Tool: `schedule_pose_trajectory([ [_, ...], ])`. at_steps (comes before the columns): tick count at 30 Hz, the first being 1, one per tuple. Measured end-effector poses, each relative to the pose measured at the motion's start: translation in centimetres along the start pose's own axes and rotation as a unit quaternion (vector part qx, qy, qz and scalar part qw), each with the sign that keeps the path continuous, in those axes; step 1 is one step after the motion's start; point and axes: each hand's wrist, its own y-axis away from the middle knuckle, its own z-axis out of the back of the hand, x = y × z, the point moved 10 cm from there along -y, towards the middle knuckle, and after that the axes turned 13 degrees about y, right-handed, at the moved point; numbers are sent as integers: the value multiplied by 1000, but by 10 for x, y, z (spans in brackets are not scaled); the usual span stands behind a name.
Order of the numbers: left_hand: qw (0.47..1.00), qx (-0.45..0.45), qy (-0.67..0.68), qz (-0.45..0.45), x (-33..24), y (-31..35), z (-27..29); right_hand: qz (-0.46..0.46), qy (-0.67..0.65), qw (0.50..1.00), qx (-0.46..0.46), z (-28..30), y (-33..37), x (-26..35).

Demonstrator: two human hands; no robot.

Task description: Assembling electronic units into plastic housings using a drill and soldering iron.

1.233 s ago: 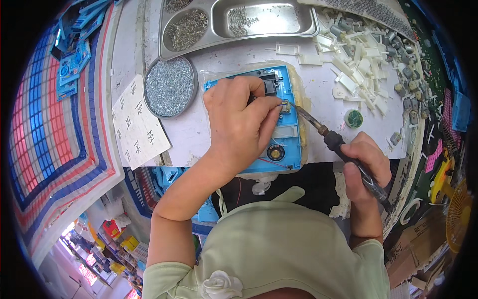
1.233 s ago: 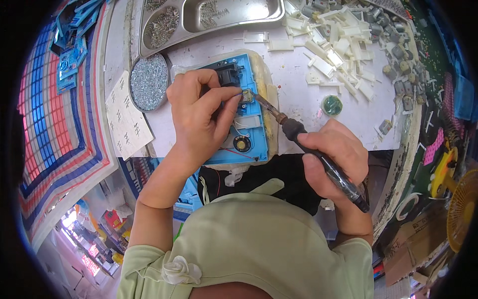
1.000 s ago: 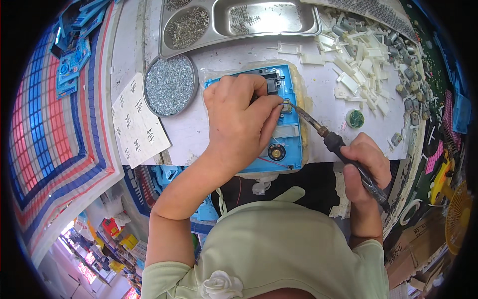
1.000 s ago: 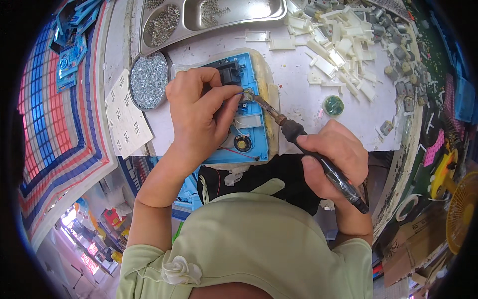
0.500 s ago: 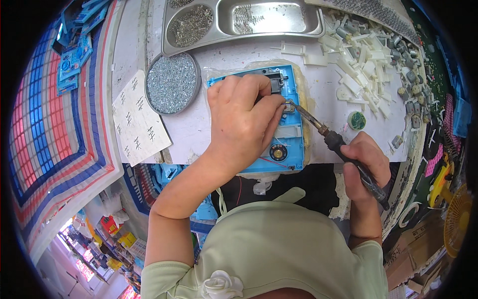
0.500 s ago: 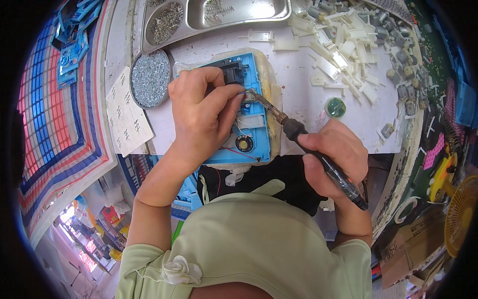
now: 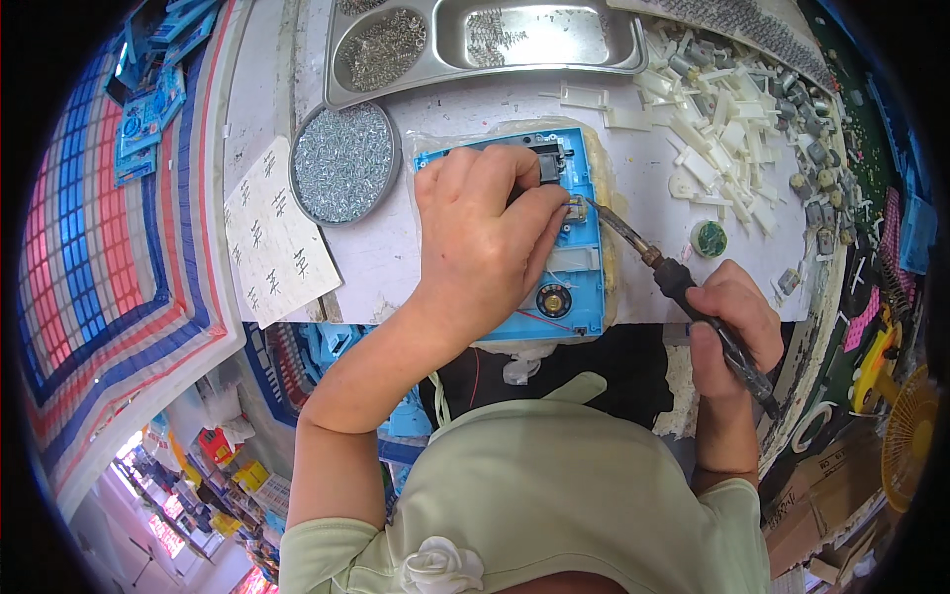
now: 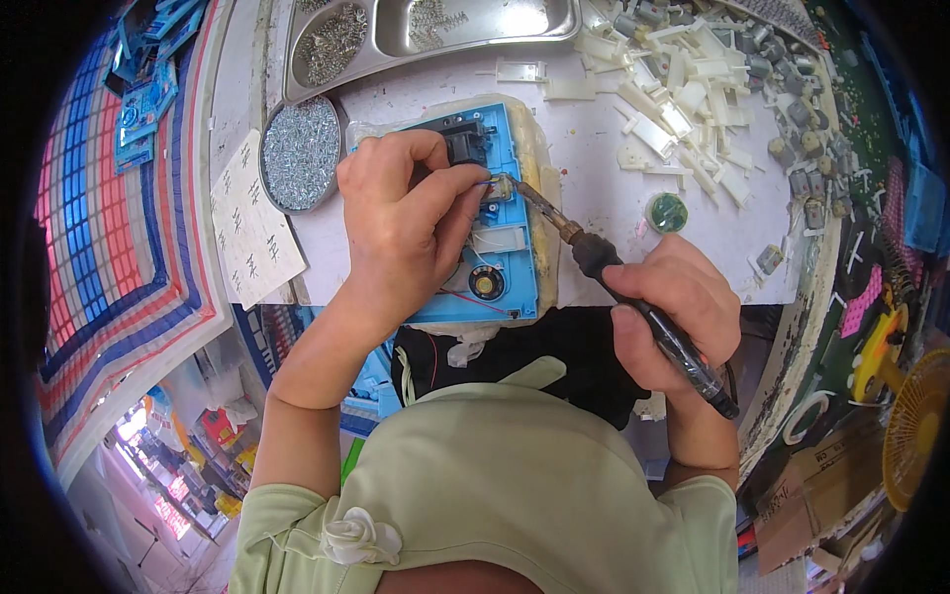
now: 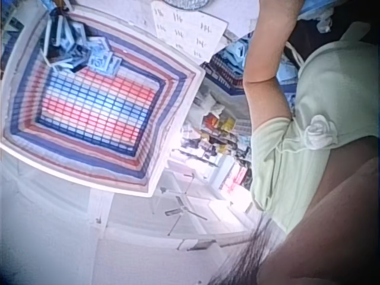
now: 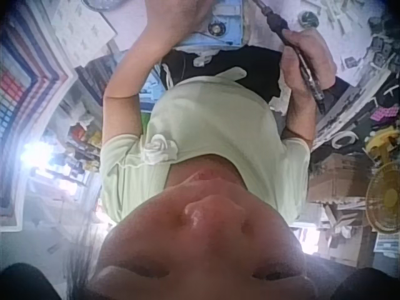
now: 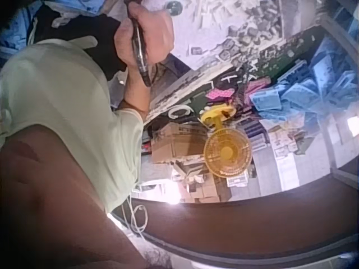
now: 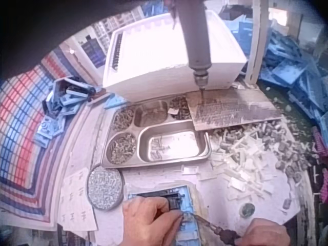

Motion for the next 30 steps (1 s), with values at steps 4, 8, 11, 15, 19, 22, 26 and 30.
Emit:
schedule_pose_trajectory([
  [4, 1000, 0, 1, 3, 0, 0, 0, 2, -2, 1000, -4, 2, 1, 0],
  [8, 1000, 5, 4, -3, -2, 0, 1, -9, -5, 1000, -4, 3, 2, -2],
  [11, 1000, 1, 8, -16, -4, 1, 8, -13, -5, 1000, -10, 5, 2, -3],
  [15, 998, -33, 49, -12, -1, 6, 17, -26, 1, 999, -19, 9, 6, -7],
  [19, 996, -24, 80, -9, 1, 6, 17, -35, 0, 999, -27, 11, 7, -9],
  [22, 997, 23, 50, -61, -11, 3, 11, -37, 8, 999, -23, 13, 9, -8],
  [26, 999, 33, 22, -34, -11, 5, 5, -34, 5, 999, -12, 11, 10, -7],
  [30, 998, 34, 35, -35, -9, 5, 6, -33, 6, 999, -16, 9, 11, -7],
])
